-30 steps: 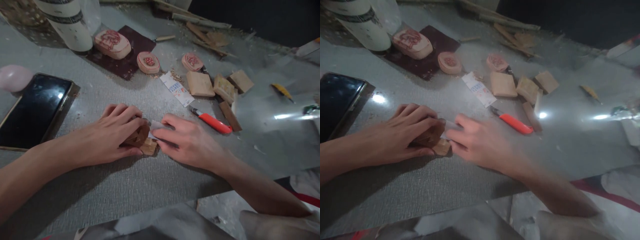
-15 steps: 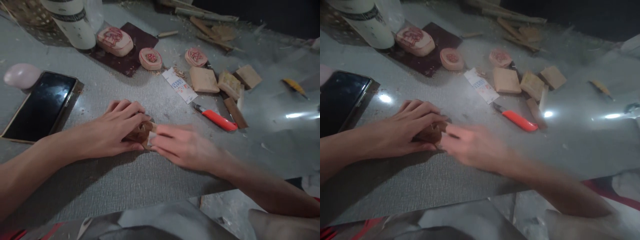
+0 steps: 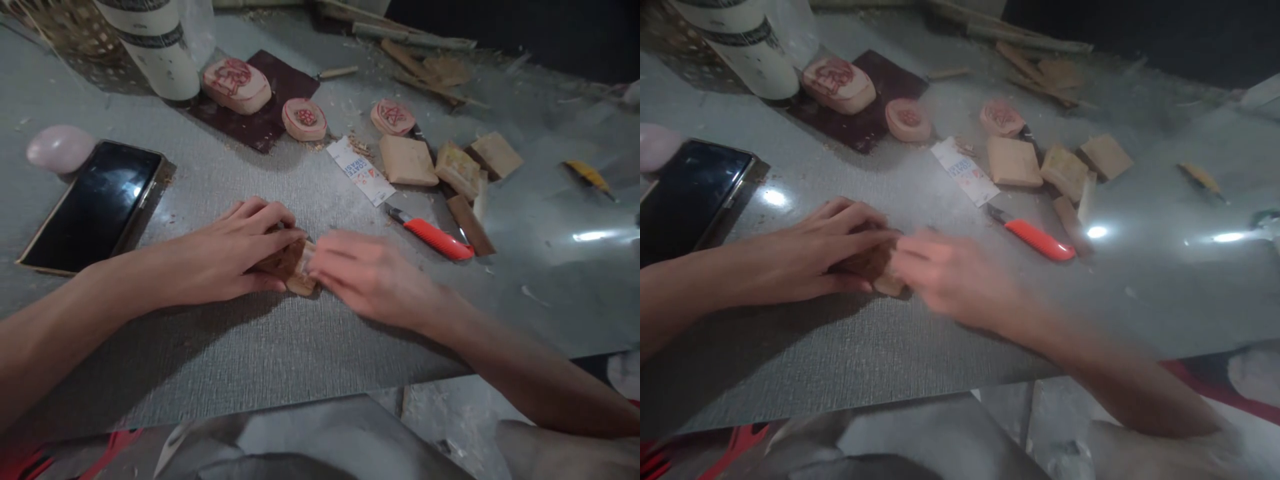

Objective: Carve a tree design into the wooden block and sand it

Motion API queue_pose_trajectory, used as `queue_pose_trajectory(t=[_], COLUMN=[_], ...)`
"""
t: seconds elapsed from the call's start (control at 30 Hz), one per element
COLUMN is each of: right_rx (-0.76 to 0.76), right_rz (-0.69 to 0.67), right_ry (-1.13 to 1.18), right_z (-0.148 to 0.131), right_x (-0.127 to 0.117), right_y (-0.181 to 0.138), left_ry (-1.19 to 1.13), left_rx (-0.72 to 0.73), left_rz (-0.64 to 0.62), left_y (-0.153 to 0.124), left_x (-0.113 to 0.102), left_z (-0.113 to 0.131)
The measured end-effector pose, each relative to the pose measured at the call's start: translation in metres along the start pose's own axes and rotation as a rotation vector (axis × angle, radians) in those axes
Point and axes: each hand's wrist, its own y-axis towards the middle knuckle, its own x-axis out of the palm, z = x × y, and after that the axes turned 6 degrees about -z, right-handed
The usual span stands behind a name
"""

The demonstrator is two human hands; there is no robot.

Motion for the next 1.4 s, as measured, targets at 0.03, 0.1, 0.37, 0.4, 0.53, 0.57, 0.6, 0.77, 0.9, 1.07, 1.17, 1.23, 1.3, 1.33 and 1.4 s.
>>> queue_pose_trajectory(t=[0.03, 0.1, 0.37, 0.4, 0.53, 0.57, 0.6, 0.77, 0.9, 1.07, 1.17, 1.23, 1.3, 1.33, 1.4], right_rx=[0.012, 0.008, -0.028, -0.006, -0.006, -0.027, -0.009, -0.027, -0.007, 0.049, -0.038, 0.025, -0.02, -0.033, 0.006], right_rz=[0.012, 0.015, 0.006, 0.02, 0.022, 0.009, 0.023, 0.012, 0.036, 0.041, 0.046, 0.064, 0.03, 0.02, 0.034], right_ry=[-0.005, -0.013, -0.009, -0.004, 0.005, 0.009, 0.012, -0.011, -0.025, -0.055, -0.06, -0.068, -0.083, -0.076, -0.056], right_z=[0.0, 0.0, 0.001, 0.001, 0.001, 0.001, 0.001, 0.0, 0.001, 0.0, 0.0, -0.001, 0.0, 0.0, 0.0], right_x=[0.0, 0.001, 0.004, 0.004, 0.003, 0.003, 0.003, 0.002, 0.003, 0.004, 0.003, 0.002, 0.002, 0.002, 0.001], right_y=[0.0, 0.001, -0.001, -0.001, -0.001, -0.001, 0.0, 0.0, -0.002, -0.002, -0.001, 0.0, 0.001, 0.001, 0.0], left_ry=[0.02, 0.056, 0.099, 0.103, 0.119, 0.115, 0.114, 0.142, 0.144, 0.133, 0.133, 0.14, 0.147, 0.147, 0.144], left_rx=[0.005, 0.016, -0.046, -0.034, -0.024, -0.049, -0.043, -0.012, -0.006, -0.028, -0.023, -0.011, -0.015, -0.02, -0.022], left_rz=[-0.003, -0.007, -0.088, -0.086, -0.094, -0.11, -0.096, -0.08, -0.085, -0.091, -0.091, -0.09, -0.097, -0.1, -0.102], left_y=[0.0, 0.0, 0.0, 0.0, 0.0, 0.001, 0.001, 0.002, 0.002, 0.001, 0.001, 0.002, 0.002, 0.002, 0.002], left_x=[0.0, -0.001, -0.007, -0.007, -0.006, -0.006, -0.005, -0.004, -0.004, -0.006, -0.006, -0.006, -0.006, -0.006, -0.007], left_z=[0.0, 0.002, 0.011, 0.011, 0.008, 0.007, 0.007, 0.003, 0.003, 0.006, 0.006, 0.004, 0.004, 0.004, 0.004])
